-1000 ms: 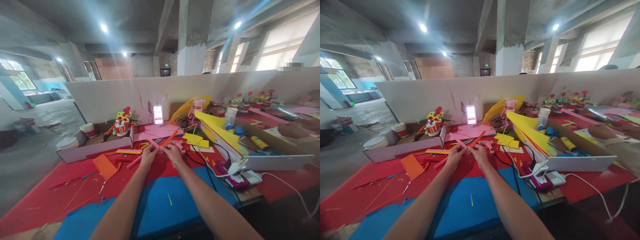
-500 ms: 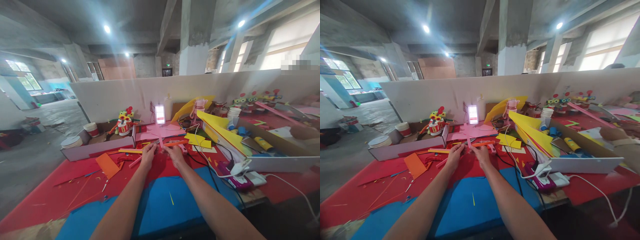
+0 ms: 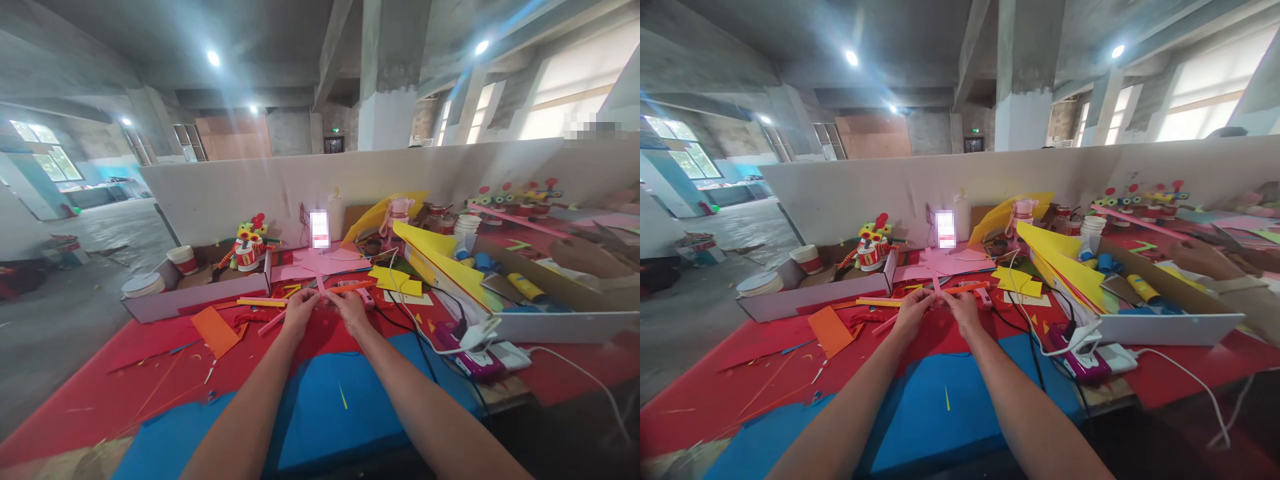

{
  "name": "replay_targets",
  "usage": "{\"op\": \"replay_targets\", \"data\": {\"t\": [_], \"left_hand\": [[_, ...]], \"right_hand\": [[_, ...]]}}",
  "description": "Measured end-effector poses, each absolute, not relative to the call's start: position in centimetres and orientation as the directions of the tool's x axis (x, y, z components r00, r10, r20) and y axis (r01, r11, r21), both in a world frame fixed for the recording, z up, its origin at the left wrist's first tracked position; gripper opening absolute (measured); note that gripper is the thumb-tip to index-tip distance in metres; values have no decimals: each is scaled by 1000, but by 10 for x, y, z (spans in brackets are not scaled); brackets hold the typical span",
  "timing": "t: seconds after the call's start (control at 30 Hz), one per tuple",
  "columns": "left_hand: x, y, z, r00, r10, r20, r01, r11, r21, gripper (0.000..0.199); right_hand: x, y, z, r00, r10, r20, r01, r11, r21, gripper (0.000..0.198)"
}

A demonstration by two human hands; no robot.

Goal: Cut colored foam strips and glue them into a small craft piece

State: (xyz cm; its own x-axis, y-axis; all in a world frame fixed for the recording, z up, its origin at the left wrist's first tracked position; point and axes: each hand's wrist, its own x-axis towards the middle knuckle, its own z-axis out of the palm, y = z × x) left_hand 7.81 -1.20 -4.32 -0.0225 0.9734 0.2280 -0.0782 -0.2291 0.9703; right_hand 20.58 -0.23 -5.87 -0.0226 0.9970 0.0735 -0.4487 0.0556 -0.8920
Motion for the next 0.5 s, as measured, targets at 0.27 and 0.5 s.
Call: {"op": "replay_targets", "data": {"t": [0.27,0.5], "left_hand": [[79,-14,-39,-79,968,236,-19,-238,971,25],[81,-15,-39,-11,978,206,-75,-207,976,32]], "right_hand": [[209,-4,-56,30,985,169,-274,170,-947,26],[207,-5,-54,-18,996,88,-392,74,-917,26]]}}
